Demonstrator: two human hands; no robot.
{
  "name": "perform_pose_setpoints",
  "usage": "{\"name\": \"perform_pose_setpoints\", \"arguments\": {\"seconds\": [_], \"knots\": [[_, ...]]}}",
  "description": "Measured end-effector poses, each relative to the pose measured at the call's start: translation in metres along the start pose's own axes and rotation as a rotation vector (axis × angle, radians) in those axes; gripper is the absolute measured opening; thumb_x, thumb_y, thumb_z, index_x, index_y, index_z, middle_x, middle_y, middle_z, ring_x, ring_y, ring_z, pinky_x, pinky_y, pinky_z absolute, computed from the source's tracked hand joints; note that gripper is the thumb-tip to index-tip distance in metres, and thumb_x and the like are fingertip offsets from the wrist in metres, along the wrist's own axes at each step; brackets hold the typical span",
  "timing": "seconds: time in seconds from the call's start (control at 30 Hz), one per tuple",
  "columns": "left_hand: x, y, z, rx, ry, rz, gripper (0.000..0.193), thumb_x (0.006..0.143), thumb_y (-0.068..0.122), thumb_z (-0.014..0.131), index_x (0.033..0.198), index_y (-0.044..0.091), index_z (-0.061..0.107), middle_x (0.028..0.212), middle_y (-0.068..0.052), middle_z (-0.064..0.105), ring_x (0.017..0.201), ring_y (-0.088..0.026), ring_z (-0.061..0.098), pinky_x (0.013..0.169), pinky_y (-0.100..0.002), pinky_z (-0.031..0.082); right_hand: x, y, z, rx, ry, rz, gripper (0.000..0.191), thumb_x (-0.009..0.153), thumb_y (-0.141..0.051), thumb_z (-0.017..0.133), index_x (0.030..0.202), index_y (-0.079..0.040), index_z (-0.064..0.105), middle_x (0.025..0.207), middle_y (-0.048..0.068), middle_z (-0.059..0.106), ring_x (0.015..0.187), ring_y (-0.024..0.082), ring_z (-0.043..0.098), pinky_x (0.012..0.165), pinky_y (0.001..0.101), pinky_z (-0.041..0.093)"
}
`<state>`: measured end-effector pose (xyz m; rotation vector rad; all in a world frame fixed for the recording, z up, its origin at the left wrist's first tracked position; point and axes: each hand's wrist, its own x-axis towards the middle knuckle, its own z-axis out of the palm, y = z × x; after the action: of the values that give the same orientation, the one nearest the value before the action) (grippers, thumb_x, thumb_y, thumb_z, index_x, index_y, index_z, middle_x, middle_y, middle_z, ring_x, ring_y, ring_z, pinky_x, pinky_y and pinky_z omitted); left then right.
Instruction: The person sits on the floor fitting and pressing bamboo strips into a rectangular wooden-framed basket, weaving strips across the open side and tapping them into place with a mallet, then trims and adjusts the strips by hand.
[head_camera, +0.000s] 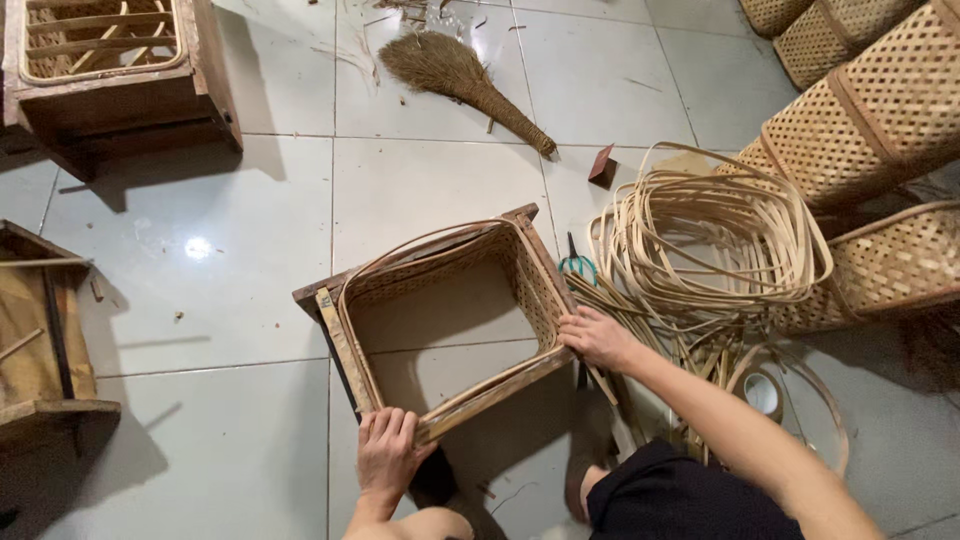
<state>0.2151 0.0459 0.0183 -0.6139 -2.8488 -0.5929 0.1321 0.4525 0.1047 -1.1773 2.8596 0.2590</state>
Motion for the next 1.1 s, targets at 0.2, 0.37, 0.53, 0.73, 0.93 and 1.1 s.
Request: {"name": "perform_pose_setpoints", "arguments": {"seconds": [0.2, 0.37, 0.53, 0.73, 0.93, 1.1], "knots": [[-0.002, 0.005, -0.006, -0.010, 0.053, -0.001, 0.049, 0.062, 0.047, 0.085, 0.087, 0.011, 0.061, 0.090, -0.005, 0.060, 0.100, -0.027, 0.058, 0.096, -0.045, 0.040, 0.007, -0.023, -0.007, -0.151, -0.177, 0.005, 0.066, 0.076, -0.061, 0.071, 0.096, 0.002, 0.069, 0.115, 0.017, 0.066, 0.118, 0.033, 0.055, 0.113, 0.0477, 0.027], [-0.007, 0.004, -0.006, -0.009, 0.062, -0.003, 0.049, 0.071, 0.053, 0.082, 0.083, 0.011, 0.060, 0.085, -0.006, 0.059, 0.093, -0.027, 0.058, 0.093, -0.044, 0.041, 0.018, -0.034, -0.001, -0.059, -0.438, -0.044, 0.058, 0.093, -0.056, 0.067, 0.102, 0.001, 0.067, 0.106, 0.017, 0.064, 0.119, 0.035, 0.054, 0.126, 0.0554, 0.017], [-0.006, 0.002, -0.004, -0.005, 0.017, -0.007, 0.048, 0.068, 0.051, 0.080, 0.084, 0.011, 0.060, 0.085, -0.005, 0.059, 0.095, -0.027, 0.059, 0.094, -0.044, 0.041, 0.006, -0.024, -0.009, -0.075, -0.426, -0.163, 0.069, 0.080, -0.050, 0.076, 0.119, 0.003, 0.060, 0.116, 0.018, 0.062, 0.121, 0.034, 0.054, 0.117, 0.0526, 0.024], [-0.008, -0.001, 0.001, -0.050, 0.002, -0.028, 0.050, 0.068, 0.052, 0.080, 0.085, 0.009, 0.060, 0.085, -0.007, 0.059, 0.095, -0.027, 0.059, 0.095, -0.045, 0.041, 0.067, 0.026, -0.021, -0.158, -0.413, -0.438, 0.038, 0.103, -0.024, 0.057, 0.137, -0.007, 0.057, 0.132, 0.016, 0.061, 0.123, 0.028, 0.058, 0.108, 0.0467, 0.044], [-0.011, -0.010, 0.023, -0.095, -0.011, -0.050, 0.053, 0.061, 0.053, 0.082, 0.087, 0.010, 0.063, 0.085, -0.008, 0.059, 0.098, -0.030, 0.060, 0.093, -0.048, 0.040, 0.261, 0.035, 0.007, 0.195, 0.396, -0.037, 0.038, 0.094, -0.017, 0.069, 0.129, -0.005, 0.066, 0.126, 0.011, 0.066, 0.112, 0.027, 0.063, 0.097, 0.0393, 0.053], [-0.006, -0.016, 0.025, -0.076, 0.094, 0.047, 0.053, 0.073, 0.055, 0.080, 0.087, 0.008, 0.063, 0.085, -0.008, 0.059, 0.096, -0.028, 0.059, 0.091, -0.048, 0.040, 0.296, 0.009, 0.036, 0.505, 0.415, 0.179, 0.014, 0.097, -0.024, 0.077, 0.099, -0.011, 0.075, 0.097, 0.003, 0.071, 0.090, 0.018, 0.066, 0.081, 0.0296, 0.059]]}}
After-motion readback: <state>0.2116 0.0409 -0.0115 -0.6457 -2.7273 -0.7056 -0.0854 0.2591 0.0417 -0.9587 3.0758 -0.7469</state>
